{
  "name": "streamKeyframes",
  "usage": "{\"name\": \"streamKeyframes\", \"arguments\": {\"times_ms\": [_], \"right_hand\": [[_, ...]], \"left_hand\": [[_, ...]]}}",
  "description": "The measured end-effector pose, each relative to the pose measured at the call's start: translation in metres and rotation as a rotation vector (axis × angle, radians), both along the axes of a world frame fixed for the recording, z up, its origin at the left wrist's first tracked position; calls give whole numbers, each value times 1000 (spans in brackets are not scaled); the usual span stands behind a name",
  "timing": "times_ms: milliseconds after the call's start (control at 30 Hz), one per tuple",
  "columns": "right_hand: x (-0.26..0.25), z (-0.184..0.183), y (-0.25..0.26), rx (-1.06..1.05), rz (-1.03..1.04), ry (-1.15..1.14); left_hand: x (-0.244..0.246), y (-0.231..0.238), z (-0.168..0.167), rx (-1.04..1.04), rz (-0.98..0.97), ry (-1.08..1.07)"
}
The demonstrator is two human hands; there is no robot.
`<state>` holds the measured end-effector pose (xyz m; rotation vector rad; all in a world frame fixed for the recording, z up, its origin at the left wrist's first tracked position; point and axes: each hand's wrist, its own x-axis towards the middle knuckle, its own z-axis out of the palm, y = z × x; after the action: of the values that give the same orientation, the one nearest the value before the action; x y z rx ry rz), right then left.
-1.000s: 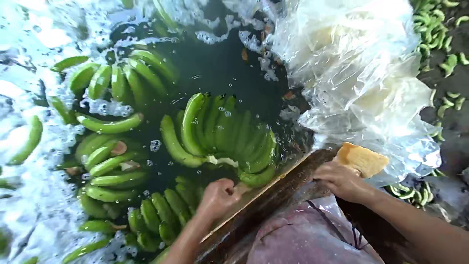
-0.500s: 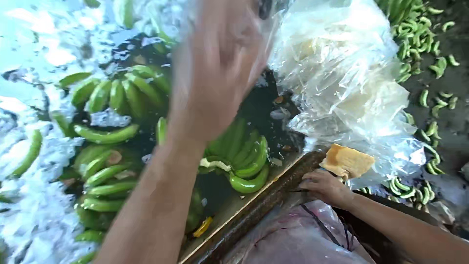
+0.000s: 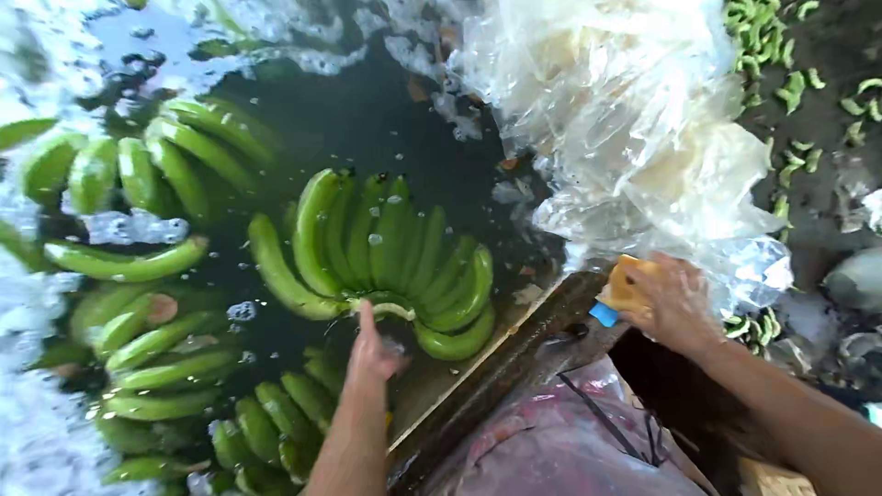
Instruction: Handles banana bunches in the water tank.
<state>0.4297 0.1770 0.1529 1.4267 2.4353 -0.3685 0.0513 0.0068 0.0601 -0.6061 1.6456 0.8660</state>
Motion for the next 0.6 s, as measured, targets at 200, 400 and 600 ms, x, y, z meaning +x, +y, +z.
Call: {"name": "streamKeyframes", "arguments": {"times_ms": [200, 400, 600], "right_hand": [[-35, 29, 29, -13, 176, -58], [-183, 34, 65, -164, 302, 157], [-293, -110, 18, -426, -185, -27]], "left_hand": [[-5, 37, -23, 62, 159, 88], [-11, 62, -24, 100, 21, 93], [7, 69, -19, 138, 188, 91]]}}
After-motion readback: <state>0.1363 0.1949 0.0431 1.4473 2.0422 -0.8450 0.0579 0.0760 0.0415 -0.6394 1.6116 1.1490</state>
